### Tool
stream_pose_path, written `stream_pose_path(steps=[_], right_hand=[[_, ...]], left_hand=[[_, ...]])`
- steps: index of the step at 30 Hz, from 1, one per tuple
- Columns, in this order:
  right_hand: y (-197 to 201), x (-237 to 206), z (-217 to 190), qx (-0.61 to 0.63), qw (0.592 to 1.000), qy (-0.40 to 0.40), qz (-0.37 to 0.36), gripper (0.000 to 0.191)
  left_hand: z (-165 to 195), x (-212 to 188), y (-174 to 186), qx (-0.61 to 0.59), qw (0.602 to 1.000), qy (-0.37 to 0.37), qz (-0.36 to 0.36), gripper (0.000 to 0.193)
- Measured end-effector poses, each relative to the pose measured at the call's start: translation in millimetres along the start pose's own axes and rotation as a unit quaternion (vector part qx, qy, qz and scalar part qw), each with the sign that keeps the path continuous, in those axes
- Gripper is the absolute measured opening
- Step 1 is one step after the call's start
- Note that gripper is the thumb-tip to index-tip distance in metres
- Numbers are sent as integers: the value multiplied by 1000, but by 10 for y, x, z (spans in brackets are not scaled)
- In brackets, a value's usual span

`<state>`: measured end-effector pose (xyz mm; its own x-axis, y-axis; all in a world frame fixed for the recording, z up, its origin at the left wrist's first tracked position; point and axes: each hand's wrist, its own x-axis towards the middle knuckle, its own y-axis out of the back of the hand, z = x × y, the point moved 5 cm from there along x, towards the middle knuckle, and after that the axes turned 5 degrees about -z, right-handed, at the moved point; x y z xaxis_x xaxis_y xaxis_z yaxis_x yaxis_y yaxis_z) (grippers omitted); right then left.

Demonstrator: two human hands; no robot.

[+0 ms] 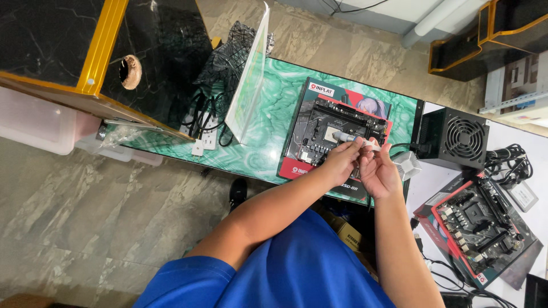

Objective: The person cleans a CPU cooler and a motherboard CPU socket with a tissue. The person then applies thermal paste to the CPU on the motherboard and places the cooler on top, securing it in place.

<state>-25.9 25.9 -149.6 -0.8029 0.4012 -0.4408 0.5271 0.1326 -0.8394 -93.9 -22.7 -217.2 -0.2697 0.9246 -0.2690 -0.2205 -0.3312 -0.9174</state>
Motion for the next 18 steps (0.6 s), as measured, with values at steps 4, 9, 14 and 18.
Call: stream_pose_path(steps=[4, 9, 14, 18], right_hand=[[1, 3, 4, -3, 1000, -1, 0, 42], [7, 1, 15, -11, 1000, 8, 21, 43], [-11, -7, 24, -16, 999, 13, 29, 44], [-15, -9, 26, -20, 999, 12, 29, 43]], left_hand=[[1, 6, 6, -6, 1000, 7, 2, 35], [13, -4, 12, -5, 1000, 8, 10, 34], [29, -25, 3, -5, 1000, 11, -5, 33], [24, -20, 6, 1, 1000, 10, -5, 33]])
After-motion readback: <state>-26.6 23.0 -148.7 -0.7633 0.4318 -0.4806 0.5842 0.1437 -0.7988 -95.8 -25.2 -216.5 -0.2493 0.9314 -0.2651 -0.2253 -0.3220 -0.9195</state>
